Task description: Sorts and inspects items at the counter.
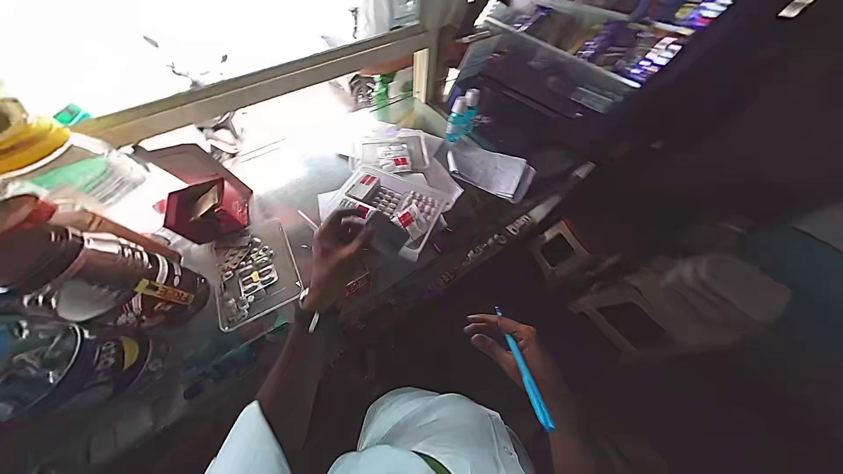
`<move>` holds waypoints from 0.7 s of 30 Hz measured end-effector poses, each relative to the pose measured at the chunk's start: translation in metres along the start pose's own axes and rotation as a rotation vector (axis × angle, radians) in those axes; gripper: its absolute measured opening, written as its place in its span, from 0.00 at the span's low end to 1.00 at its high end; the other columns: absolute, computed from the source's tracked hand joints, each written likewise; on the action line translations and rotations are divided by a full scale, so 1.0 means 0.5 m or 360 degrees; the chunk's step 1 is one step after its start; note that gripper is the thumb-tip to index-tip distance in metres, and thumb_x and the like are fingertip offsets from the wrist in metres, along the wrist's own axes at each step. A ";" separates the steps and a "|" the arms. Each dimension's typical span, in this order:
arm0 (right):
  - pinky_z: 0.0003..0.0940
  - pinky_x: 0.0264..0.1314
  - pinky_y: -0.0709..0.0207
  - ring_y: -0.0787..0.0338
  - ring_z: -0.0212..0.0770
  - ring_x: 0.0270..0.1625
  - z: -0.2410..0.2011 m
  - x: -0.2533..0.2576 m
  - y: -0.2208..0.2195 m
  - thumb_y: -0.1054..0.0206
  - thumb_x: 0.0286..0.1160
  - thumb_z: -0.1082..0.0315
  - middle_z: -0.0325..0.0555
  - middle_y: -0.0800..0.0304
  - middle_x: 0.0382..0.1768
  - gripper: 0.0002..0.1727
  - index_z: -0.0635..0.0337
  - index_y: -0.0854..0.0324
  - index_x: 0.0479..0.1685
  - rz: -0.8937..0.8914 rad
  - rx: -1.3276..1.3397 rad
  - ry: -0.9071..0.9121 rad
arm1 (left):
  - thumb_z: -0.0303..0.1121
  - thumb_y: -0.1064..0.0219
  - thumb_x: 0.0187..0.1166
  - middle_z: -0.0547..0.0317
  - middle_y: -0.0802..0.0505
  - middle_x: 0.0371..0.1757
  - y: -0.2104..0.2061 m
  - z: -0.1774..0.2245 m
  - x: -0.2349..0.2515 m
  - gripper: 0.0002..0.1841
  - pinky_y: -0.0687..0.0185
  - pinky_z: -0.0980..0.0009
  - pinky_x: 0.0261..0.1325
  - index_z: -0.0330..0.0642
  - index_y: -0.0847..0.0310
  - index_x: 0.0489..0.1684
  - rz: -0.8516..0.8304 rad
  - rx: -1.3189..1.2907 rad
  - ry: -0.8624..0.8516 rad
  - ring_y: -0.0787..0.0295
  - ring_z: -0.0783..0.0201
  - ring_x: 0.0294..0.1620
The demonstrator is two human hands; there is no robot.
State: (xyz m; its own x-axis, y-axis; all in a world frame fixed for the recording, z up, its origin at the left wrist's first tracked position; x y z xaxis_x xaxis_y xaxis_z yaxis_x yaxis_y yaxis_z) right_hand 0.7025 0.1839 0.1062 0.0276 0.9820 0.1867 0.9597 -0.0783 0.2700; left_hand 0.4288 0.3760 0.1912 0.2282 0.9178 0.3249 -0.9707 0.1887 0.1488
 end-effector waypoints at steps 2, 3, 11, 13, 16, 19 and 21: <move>0.27 0.56 0.10 0.04 0.30 0.51 0.031 0.062 0.076 0.28 0.76 0.62 0.38 0.02 0.48 0.17 0.62 0.11 0.58 -0.0043 -0.0037 -0.0100 | 0.28 0.31 0.81 0.58 0.09 0.44 -0.018 -0.016 0.060 0.15 0.09 0.68 0.38 0.43 0.21 0.64 0.0079 0.0069 0.0158 0.11 0.68 0.32; 0.25 0.53 0.10 0.04 0.30 0.49 0.039 0.091 0.111 0.28 0.75 0.63 0.38 0.02 0.47 0.16 0.61 0.11 0.57 -0.0053 -0.0042 -0.0143 | 0.28 0.31 0.81 0.58 0.09 0.45 -0.037 -0.022 0.080 0.14 0.08 0.67 0.36 0.46 0.20 0.63 0.0114 0.0034 0.0229 0.11 0.67 0.31; 0.24 0.38 0.12 0.06 0.31 0.38 0.122 0.350 0.252 0.30 0.77 0.67 0.39 0.02 0.40 0.13 0.63 0.11 0.55 -0.0477 0.0327 -0.0101 | 0.31 0.30 0.80 0.56 0.06 0.40 -0.122 -0.051 0.182 0.10 0.12 0.67 0.33 0.41 0.14 0.54 0.0271 0.0529 0.0501 0.11 0.65 0.28; 0.24 0.40 0.12 0.07 0.28 0.38 0.130 0.438 0.269 0.31 0.77 0.68 0.36 0.03 0.40 0.11 0.63 0.12 0.53 -0.0610 0.0292 0.0037 | 0.36 0.28 0.78 0.52 0.07 0.50 -0.148 -0.064 0.185 0.12 0.15 0.52 0.52 0.45 0.09 0.54 0.0401 0.1183 0.0449 0.10 0.56 0.47; 0.32 0.48 0.11 0.07 0.30 0.39 0.113 0.629 0.231 0.31 0.78 0.65 0.40 0.05 0.38 0.11 0.63 0.10 0.48 -0.0625 0.0007 0.0417 | 0.37 0.28 0.79 0.44 0.12 0.63 -0.162 -0.052 0.163 0.14 0.18 0.51 0.60 0.43 0.09 0.56 0.0837 0.1407 0.0274 0.14 0.50 0.61; 0.56 0.42 0.17 0.09 0.53 0.36 0.095 0.814 0.119 0.37 0.86 0.52 0.55 0.10 0.34 0.20 0.63 0.12 0.50 -0.0500 -0.0490 0.0475 | 0.36 0.28 0.79 0.54 0.10 0.60 -0.201 -0.038 0.110 0.10 0.14 0.70 0.43 0.45 0.09 0.51 0.1227 0.1111 0.0295 0.11 0.67 0.48; 0.63 0.53 0.18 0.08 0.64 0.51 0.104 0.920 0.032 0.37 0.84 0.45 0.65 0.09 0.44 0.28 0.67 0.15 0.53 -0.0465 -0.0851 0.0183 | 0.34 0.28 0.77 0.53 0.10 0.61 -0.218 -0.031 0.077 0.10 0.14 0.72 0.42 0.43 0.09 0.51 0.1354 0.1050 0.0298 0.11 0.68 0.47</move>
State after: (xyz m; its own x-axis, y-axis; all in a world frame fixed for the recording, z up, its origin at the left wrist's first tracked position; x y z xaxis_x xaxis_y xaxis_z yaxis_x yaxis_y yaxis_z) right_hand 0.7449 0.6435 0.1470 -0.2740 0.9534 0.1260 0.6491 0.0867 0.7558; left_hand 0.5423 0.3959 0.1729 -0.5677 0.7083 0.4196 -0.5610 -0.7059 0.4325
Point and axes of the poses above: each hand's wrist, its own x-axis towards the middle knuckle, its own y-axis out of the back of the hand, z = x × y, the point moved 2 cm from there along x, towards the middle knuckle
